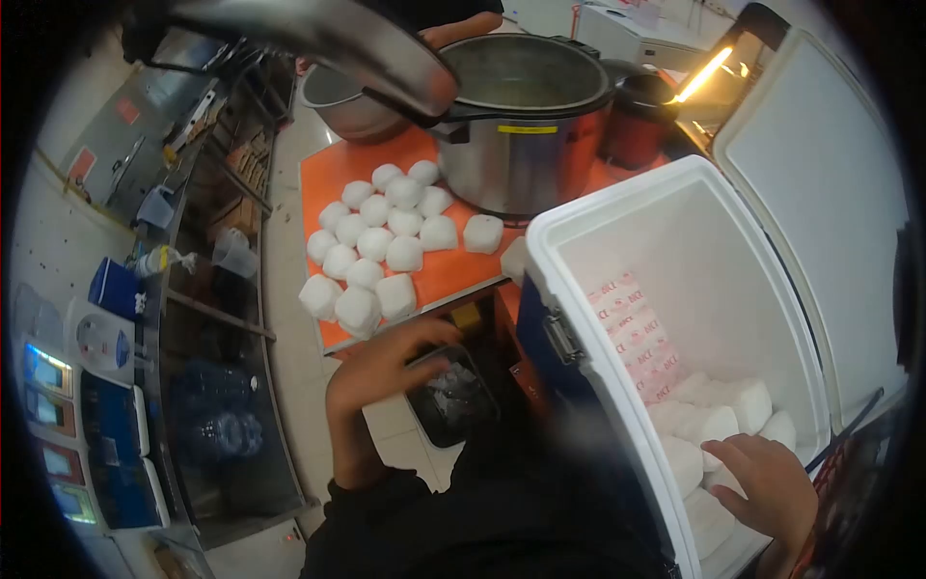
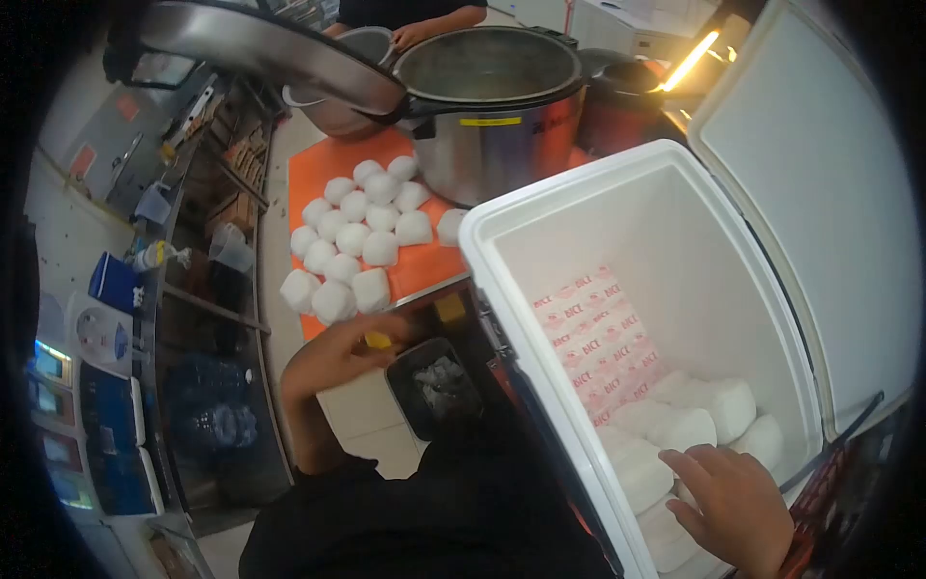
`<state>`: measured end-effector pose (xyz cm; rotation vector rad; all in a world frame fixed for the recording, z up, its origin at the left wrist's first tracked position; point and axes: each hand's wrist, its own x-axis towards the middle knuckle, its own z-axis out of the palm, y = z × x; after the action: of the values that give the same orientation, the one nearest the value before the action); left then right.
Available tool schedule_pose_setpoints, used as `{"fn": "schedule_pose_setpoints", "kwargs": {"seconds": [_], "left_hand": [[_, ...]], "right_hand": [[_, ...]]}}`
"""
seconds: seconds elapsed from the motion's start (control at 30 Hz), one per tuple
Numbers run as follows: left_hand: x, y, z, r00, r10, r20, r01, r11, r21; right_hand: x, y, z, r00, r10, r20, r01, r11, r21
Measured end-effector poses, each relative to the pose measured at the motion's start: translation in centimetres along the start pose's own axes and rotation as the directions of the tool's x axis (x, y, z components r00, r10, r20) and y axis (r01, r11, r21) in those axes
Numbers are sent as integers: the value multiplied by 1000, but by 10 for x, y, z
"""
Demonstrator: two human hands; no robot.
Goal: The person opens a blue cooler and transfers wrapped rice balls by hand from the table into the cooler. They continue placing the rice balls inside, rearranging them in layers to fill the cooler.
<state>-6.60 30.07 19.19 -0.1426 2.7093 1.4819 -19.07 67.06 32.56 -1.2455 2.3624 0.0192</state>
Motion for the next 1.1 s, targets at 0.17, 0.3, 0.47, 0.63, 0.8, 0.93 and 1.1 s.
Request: {"fn": "schedule_pose_setpoints", "kwargs": {"seconds": [0.17,0.3,0.47,0.63,0.8,0.93,1.1], "left_hand": [[0,-181,11,781,-163,-602,525,693,493],[38,-213,5,806,62,-589,440,602,666],[72,-222,-14,881,-279,-382,459,308,833],[81,-223,-11,947,-135,-291,319,332,888],[71,-199,-4,970,14,-243,206,490,847],[44,-149,-5,870,100,-483,254,748,613],[30,-12,-25,765,484,-426,-275,842,464]], "right_hand": [[12,1,0,999,-13,35,12,999,37],[10,0,0,997,-44,60,41,998,48],[10,7,-3,991,-65,115,53,993,103],[7,10,-3,993,-76,92,63,988,138],[1,10,-5,998,-41,47,37,996,84],[-28,4,-14,985,138,-103,-143,989,-41],[-84,2,-13,931,313,-187,-296,948,115]]}}
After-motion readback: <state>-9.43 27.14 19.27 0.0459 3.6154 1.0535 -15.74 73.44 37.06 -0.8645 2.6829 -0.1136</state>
